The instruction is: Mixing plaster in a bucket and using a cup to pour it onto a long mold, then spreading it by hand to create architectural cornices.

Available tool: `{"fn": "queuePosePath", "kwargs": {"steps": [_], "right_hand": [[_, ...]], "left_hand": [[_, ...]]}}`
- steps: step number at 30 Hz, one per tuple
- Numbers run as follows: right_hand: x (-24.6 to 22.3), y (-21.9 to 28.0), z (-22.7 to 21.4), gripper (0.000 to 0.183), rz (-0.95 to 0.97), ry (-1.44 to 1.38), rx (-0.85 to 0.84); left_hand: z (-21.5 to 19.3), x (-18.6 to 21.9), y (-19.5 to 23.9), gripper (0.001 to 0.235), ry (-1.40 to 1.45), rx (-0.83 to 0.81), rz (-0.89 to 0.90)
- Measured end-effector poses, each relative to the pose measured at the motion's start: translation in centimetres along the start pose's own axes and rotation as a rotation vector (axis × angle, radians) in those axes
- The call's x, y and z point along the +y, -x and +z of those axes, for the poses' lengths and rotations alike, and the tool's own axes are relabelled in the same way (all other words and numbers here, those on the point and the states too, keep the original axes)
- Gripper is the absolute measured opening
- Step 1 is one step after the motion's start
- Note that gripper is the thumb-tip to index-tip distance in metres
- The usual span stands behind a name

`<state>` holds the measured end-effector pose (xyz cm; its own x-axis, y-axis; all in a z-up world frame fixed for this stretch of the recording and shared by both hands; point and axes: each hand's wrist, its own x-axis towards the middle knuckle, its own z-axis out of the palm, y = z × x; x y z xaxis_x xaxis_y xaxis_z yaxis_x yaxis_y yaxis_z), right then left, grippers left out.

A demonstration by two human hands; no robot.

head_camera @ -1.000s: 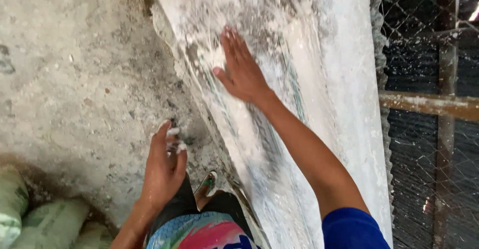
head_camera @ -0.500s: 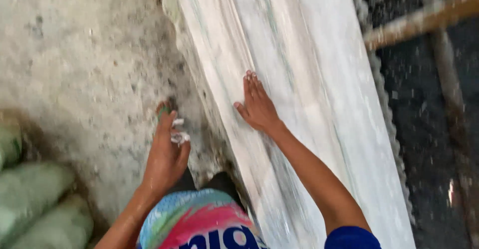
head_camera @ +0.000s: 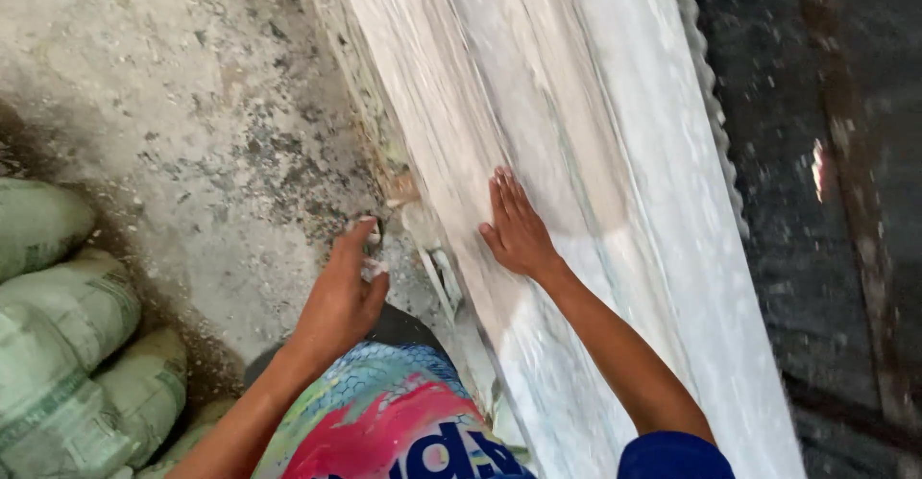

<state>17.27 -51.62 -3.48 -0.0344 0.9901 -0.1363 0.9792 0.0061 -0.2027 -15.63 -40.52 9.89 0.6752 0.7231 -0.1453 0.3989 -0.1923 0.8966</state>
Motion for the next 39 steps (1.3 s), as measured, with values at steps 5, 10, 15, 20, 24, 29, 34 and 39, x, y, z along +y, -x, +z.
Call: {"fn": "queuePosePath", "kwargs": {"steps": [5, 10, 15, 20, 24, 29, 34, 39], "right_hand": [[-0.6, 17.0, 5.5, 0.076, -0.003, 0.043, 0.008], [-4.1, 34.4, 7.3, 0.075, 0.039, 0.002, 0.005], [-6.3, 49.5, 9.8, 0.074, 0.055, 0.01, 0.004], [-7.4, 61.9, 12.5, 0.075, 0.037, 0.016, 0.03], [-8.3, 71.7, 14.3, 0.076, 0.0, -0.006, 0.072], [-9.6, 86.3, 16.7, 0.076, -0.03, -0.006, 0.08], [-11.6, 100.5, 19.6, 0.077, -0.009, -0.006, 0.125], [-14.2, 110.4, 21.2, 0.074, -0.018, -0.001, 0.16]], "left_hand": [[9.0, -3.1, 12.1, 0.071, -0.139, 0.056, 0.17], [16.0, -2.6, 25.8, 0.073, -0.037, 0.144, 0.316], [22.3, -0.9, 37.5, 0.069, -0.038, 0.031, 0.049], [28.9, -1.3, 45.1, 0.068, -0.157, 0.021, 0.121], [35.3, -2.3, 52.3, 0.069, -0.127, 0.099, 0.176], [45.3, 1.1, 63.2, 0.067, 0.006, 0.069, 0.063], [52.8, 5.1, 73.5, 0.066, 0.006, 0.018, -0.011], [55.5, 7.1, 79.3, 0.068, -0.161, -0.103, -0.061]]}}
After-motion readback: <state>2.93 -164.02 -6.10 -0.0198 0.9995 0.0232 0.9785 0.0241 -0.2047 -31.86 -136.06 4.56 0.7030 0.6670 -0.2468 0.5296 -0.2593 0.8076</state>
